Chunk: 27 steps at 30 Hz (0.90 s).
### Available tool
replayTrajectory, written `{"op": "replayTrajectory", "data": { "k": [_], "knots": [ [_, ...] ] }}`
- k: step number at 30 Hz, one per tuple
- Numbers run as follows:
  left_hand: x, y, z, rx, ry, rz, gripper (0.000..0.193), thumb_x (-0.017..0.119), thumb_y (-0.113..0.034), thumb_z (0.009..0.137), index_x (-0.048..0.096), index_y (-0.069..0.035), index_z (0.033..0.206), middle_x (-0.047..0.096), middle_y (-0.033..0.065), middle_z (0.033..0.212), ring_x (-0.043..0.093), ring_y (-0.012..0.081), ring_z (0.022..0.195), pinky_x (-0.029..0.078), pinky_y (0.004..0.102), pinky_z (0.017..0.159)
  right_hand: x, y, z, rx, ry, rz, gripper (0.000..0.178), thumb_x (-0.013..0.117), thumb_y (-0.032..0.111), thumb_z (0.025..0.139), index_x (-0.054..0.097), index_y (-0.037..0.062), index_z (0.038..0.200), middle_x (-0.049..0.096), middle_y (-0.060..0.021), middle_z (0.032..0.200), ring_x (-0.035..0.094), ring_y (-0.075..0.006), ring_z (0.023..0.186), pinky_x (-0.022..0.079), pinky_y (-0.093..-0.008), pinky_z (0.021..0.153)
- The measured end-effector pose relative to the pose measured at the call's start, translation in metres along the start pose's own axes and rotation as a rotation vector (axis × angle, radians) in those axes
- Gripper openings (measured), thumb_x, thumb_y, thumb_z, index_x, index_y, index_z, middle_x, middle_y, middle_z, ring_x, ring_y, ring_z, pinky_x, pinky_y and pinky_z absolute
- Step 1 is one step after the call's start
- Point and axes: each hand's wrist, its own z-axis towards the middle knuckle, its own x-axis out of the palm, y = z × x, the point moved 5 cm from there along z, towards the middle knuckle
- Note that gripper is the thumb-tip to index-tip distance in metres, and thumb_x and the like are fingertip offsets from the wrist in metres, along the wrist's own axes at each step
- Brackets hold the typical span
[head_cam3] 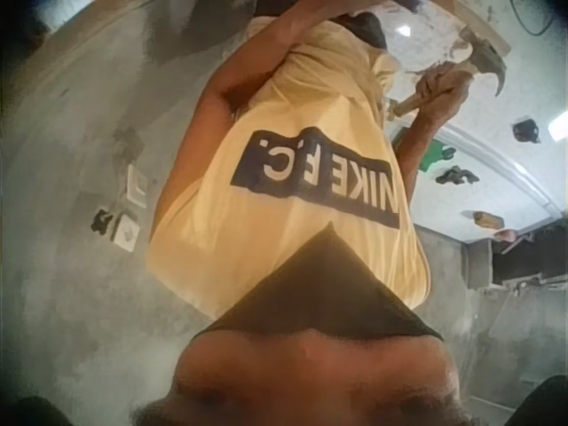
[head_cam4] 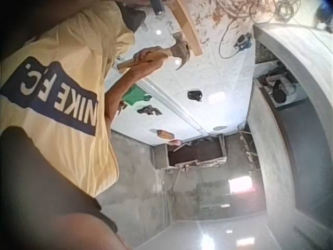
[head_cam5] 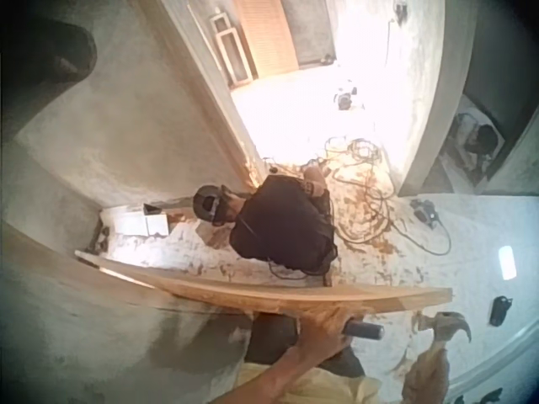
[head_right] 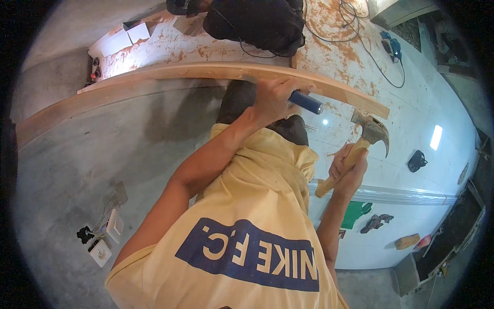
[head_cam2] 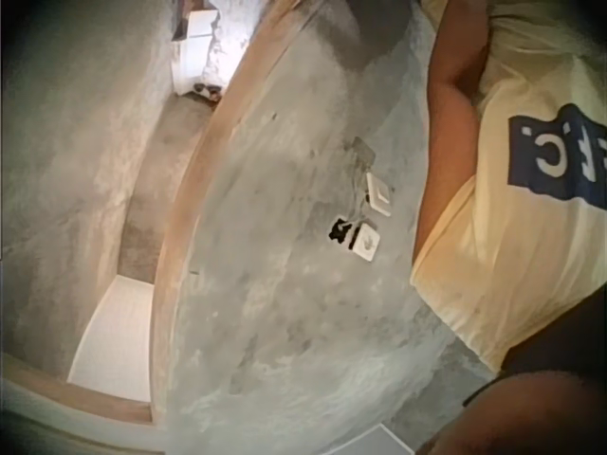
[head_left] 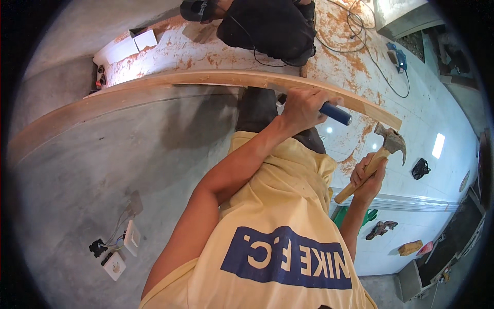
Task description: The person installs a wooden door frame by positioning a long wooden board against a doorway and hammering nails through a small wooden block to secure it. The person uses a hammer and holds a wooden block to guide the nails.
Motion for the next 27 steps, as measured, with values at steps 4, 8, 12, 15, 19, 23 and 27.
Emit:
{"op": "replayTrajectory", "data": {
  "k": [4,8,12,15,19,23,27],
  "knots": [
    [0.008,0.006,0.005,0.036,-0.007,-0.023,0.020,0.080,-0.016,0.074,0.061,-0.011,0.077,0.063,0.0040,0.063,0.065,0.0240,0.057,0.048,0.0365,0.050,0.005,-0.002,-0.006,0.030,-0.010,-0.015,0.049,0.032,0.056,0.102,0.048,0.0110,0.092,0.037,0.0014,0.054,0.029,-0.0065,0.037,0.025,-0.0211,0.033],
    [0.009,0.004,0.014,0.023,0.009,0.026,0.022,0.080,-0.016,0.073,0.060,-0.010,0.075,0.063,0.0048,0.065,0.065,0.0249,0.057,0.048,0.0370,0.050,0.011,0.000,-0.008,0.008,0.006,-0.009,0.049,0.032,0.056,0.103,0.049,0.0111,0.092,0.036,0.0016,0.054,0.029,-0.0065,0.037,0.024,-0.0211,0.034],
    [0.005,0.005,0.017,0.022,-0.039,0.050,0.026,0.080,-0.017,0.074,0.056,-0.010,0.070,0.060,0.0063,0.060,0.064,0.0262,0.056,0.047,0.0380,0.050,0.016,0.006,-0.011,-0.014,0.011,-0.033,0.052,0.034,0.058,0.101,0.049,0.0090,0.092,0.039,0.0003,0.056,0.030,-0.0074,0.039,0.024,-0.0219,0.035],
    [0.009,0.007,0.016,0.006,-0.068,0.040,0.027,0.079,-0.018,0.076,0.055,-0.010,0.069,0.058,0.0067,0.057,0.062,0.0268,0.054,0.046,0.0388,0.049,0.025,0.009,-0.012,-0.014,-0.015,-0.003,0.055,0.037,0.060,0.099,0.049,0.0063,0.090,0.040,-0.0007,0.056,0.032,-0.0081,0.041,0.025,-0.0223,0.036],
    [0.015,0.010,0.015,-0.005,-0.048,0.040,0.028,0.079,-0.018,0.076,0.054,-0.010,0.068,0.058,0.0065,0.056,0.062,0.0271,0.053,0.045,0.0391,0.048,0.034,-0.003,-0.007,0.020,0.058,-0.088,0.051,0.036,0.058,0.100,0.050,0.0088,0.094,0.040,0.0016,0.059,0.032,-0.0070,0.042,0.025,-0.0215,0.037],
    [0.016,0.011,0.017,-0.002,-0.061,0.042,0.031,0.078,-0.019,0.078,0.052,-0.009,0.065,0.056,0.0067,0.055,0.061,0.0271,0.051,0.044,0.0389,0.047,0.038,0.002,-0.004,-0.071,0.104,-0.063,0.053,0.037,0.058,0.099,0.052,0.0079,0.094,0.041,0.0011,0.059,0.034,-0.0069,0.044,0.026,-0.0214,0.039],
    [0.018,0.012,0.013,0.004,-0.053,0.049,0.031,0.079,-0.018,0.077,0.052,-0.010,0.065,0.056,0.0068,0.055,0.061,0.0269,0.051,0.044,0.0391,0.047,0.044,0.002,-0.002,-0.027,0.058,-0.244,0.048,0.038,0.055,0.100,0.051,0.0094,0.093,0.039,0.0020,0.058,0.031,-0.0063,0.043,0.024,-0.0215,0.038]
  ]
}}
